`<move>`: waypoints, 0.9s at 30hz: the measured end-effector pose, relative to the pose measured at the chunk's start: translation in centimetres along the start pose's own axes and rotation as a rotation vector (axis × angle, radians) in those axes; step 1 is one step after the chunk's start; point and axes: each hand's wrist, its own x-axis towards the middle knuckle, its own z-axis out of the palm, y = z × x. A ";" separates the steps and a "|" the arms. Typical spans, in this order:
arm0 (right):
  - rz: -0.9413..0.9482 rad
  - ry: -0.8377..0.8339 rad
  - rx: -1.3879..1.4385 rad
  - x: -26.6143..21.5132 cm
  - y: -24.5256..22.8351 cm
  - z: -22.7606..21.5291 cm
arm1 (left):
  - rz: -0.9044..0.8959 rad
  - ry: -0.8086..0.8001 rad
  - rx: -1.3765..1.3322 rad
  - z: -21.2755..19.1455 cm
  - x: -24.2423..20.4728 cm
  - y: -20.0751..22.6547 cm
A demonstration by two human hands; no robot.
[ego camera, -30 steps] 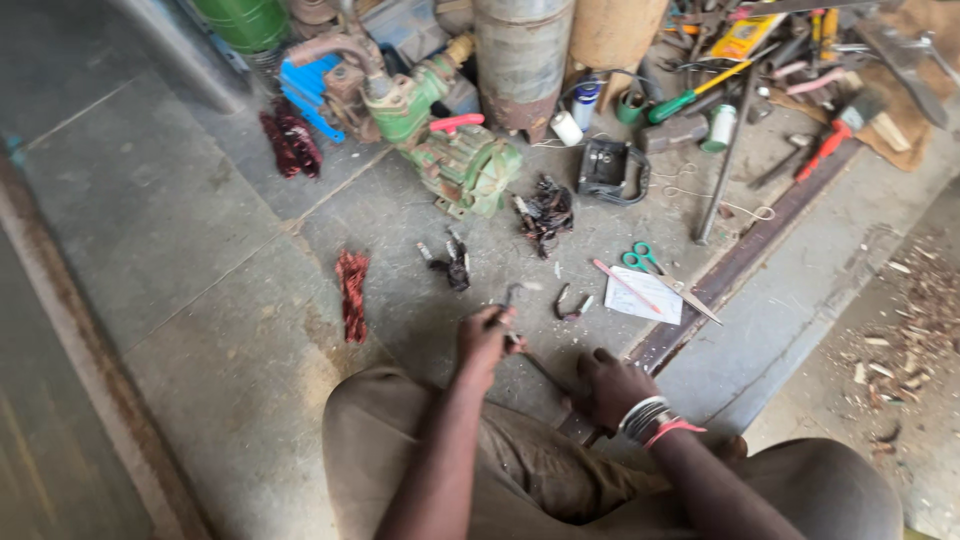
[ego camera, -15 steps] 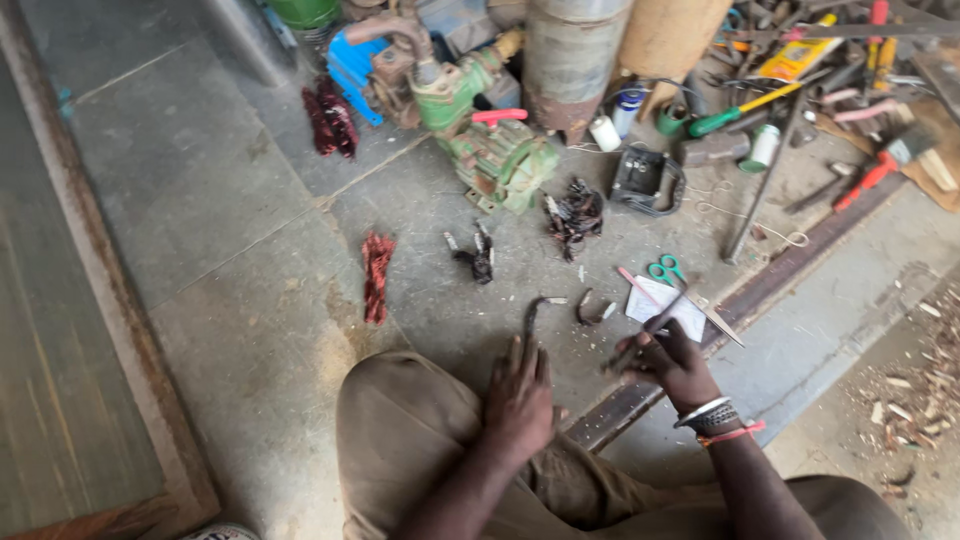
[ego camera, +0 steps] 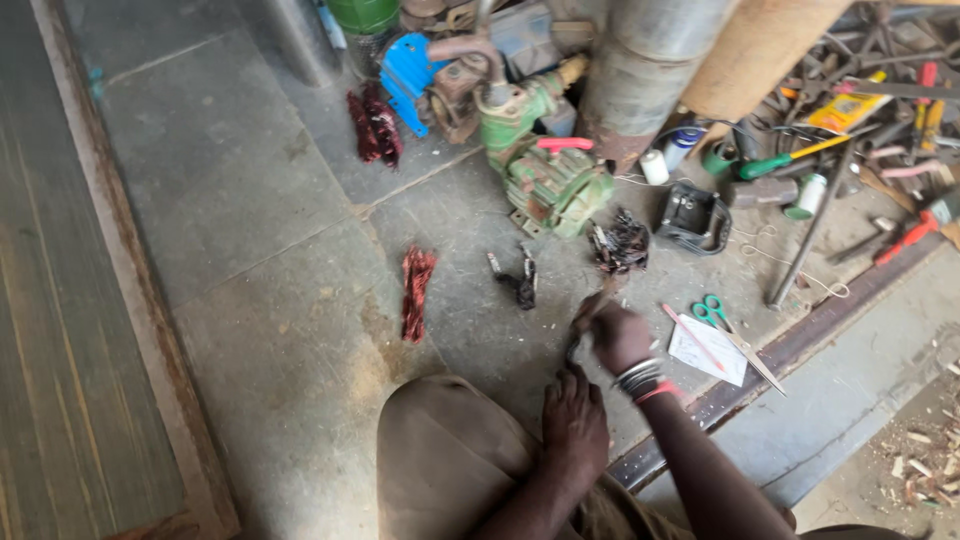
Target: The person sits on the floor and uses a pencil to mark a small piece of paper. They then pick up a bundle of black wires and begin twisting and manipulating them with their hands. The person continues to work on the wires, occasionally picking up and putting down other wire bundles.
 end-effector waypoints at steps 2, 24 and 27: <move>-0.029 0.175 0.409 0.0 1.3 -0.7 | 0.021 0.096 0.069 0.6 -0.2 0.1; -0.217 0.005 0.011 -3.3 4.6 0.9 | 0.086 -0.085 -0.080 1.7 0.5 0.3; -0.217 0.006 0.221 -3.5 4.1 0.5 | 0.074 -0.138 -0.035 0.8 0.7 0.5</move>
